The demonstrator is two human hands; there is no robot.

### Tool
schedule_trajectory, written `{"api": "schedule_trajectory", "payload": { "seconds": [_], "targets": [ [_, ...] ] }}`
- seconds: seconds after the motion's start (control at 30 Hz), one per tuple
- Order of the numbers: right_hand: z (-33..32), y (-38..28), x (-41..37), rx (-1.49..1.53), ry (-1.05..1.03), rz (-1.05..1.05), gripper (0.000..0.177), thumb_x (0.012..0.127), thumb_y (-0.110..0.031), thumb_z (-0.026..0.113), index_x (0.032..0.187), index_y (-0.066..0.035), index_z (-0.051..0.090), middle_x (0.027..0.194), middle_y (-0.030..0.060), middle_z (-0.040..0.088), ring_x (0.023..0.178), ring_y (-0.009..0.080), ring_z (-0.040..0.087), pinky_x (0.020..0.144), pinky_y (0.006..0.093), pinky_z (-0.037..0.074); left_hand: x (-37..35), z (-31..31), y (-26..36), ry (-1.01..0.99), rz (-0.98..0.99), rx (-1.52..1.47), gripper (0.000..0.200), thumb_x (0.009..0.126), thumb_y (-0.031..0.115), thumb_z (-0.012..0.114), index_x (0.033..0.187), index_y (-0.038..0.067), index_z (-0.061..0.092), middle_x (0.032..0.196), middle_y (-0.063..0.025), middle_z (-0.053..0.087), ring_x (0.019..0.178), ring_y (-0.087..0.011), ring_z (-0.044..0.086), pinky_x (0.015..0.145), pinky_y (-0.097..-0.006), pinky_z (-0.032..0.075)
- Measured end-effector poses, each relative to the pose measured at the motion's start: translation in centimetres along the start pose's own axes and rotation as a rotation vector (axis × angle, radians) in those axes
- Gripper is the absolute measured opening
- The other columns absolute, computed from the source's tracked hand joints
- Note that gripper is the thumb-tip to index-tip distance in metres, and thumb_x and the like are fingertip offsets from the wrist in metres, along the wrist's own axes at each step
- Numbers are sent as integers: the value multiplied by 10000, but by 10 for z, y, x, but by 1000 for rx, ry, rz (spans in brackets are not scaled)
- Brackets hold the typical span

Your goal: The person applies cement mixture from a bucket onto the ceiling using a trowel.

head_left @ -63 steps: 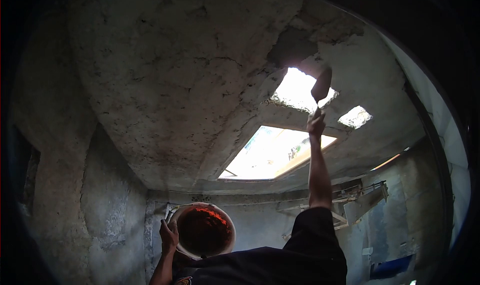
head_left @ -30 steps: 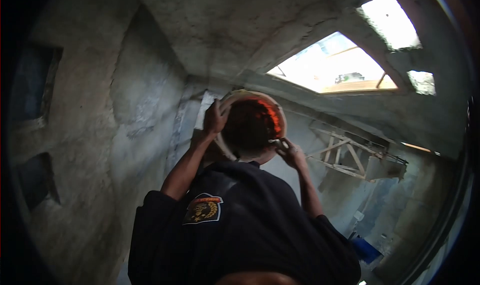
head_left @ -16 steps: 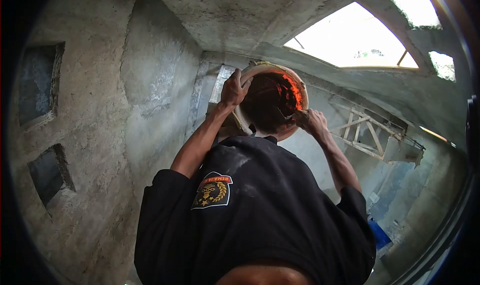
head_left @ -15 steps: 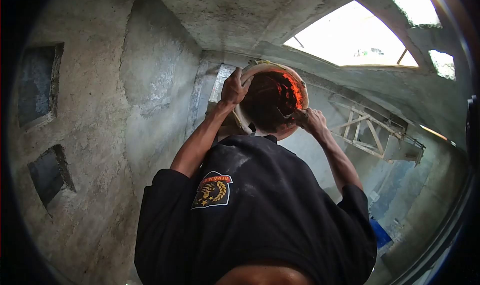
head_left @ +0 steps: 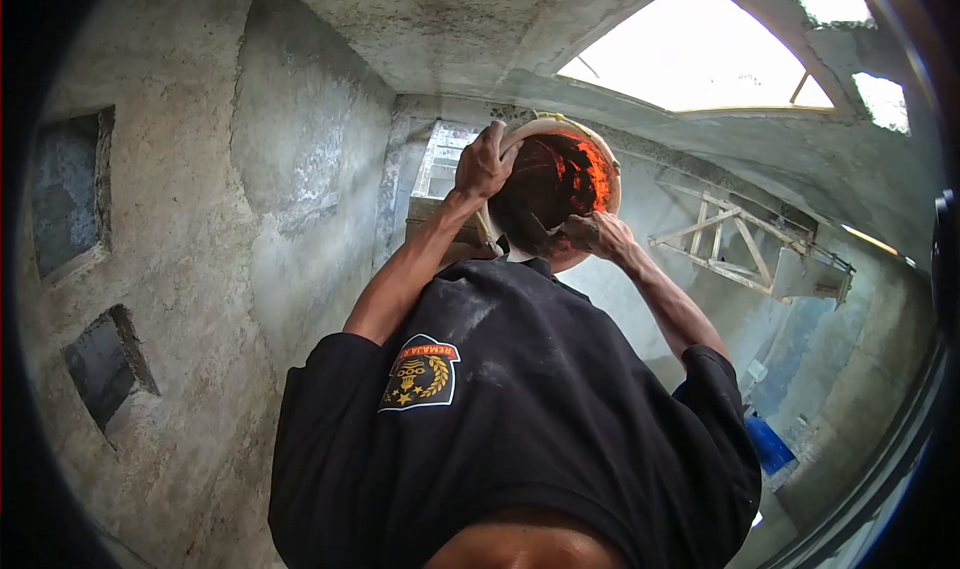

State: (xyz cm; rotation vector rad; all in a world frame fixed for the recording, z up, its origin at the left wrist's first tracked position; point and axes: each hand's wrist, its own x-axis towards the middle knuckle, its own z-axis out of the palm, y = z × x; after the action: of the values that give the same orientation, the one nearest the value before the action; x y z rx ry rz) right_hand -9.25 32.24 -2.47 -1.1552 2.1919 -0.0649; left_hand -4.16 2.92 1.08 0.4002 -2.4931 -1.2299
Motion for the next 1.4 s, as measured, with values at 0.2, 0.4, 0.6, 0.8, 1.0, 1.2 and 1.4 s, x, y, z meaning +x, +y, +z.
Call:
{"api": "schedule_trajectory", "payload": {
  "seconds": [0.2, 0.4, 0.6, 0.8, 1.0, 1.2, 1.4],
  "targets": [
    [-46, -21, -12, 212, -57, -99, 336, 732, -313, 621, 970, -95, 528, 784, 123, 606, 681, 322, 578, 577, 417, 457, -1, 0, -7, 57, -70, 16, 288, 763, 190, 613, 905, 14, 434, 742, -223, 544, 688, -399, 552, 569, -440, 447],
    [-52, -38, -33, 362, -45, 73, 315, 665, -279, 625, 873, -51, 566, 636, 147, 568, 613, 325, 575, 554, 401, 442, -1, 8, -17, 151, -63, 80, 306, 763, 193, 613, 909, -7, 433, 737, -239, 554, 702, -402, 559, 595, -437, 454],
    [-26, -41, -39, 673, 55, 89, 215, 669, -202, 597, 793, -26, 600, 566, 81, 552, 494, 146, 530, 488, 306, 435, 5, 2, -15, 87, -168, 32, 283, 810, 244, 555, 868, -11, 448, 732, -260, 561, 708, -422, 557, 580, -455, 448],
    [-10, -35, -51, 775, 218, 119, 157, 687, -171, 580, 717, -17, 594, 471, 3, 488, 415, 72, 467, 393, 258, 385, 1, 0, -32, 182, -224, -37, 266, 856, 251, 487, 783, -4, 482, 648, -257, 546, 673, -438, 540, 520, -468, 420],
    [-40, -47, -32, 1139, 451, 195, 163, 732, -167, 579, 746, -8, 542, 554, 2, 506, 466, 85, 481, 417, 247, 394, -10, -8, -41, 286, -175, -22, 266, 858, 223, 482, 780, -31, 493, 710, -266, 528, 717, -447, 510, 569, -454, 399],
    [-207, -47, 33, 1448, 965, -151, 351, 815, -354, 472, 900, -14, 492, 626, 42, 491, 493, 126, 484, 445, 248, 407, -20, -23, -29, 298, -252, 121, 314, 880, 274, 462, 808, -30, 488, 716, -283, 540, 720, -454, 518, 570, -466, 397],
    [-412, 3, 60, 1279, 1404, -208, 366, 877, -371, 420, 976, -21, 462, 692, 75, 504, 473, 150, 518, 388, 249, 421, -25, -23, -36, 229, -306, 80, 312, 883, 277, 455, 852, -32, 485, 748, -295, 549, 738, -460, 525, 590, -471, 412]
  ]
}}
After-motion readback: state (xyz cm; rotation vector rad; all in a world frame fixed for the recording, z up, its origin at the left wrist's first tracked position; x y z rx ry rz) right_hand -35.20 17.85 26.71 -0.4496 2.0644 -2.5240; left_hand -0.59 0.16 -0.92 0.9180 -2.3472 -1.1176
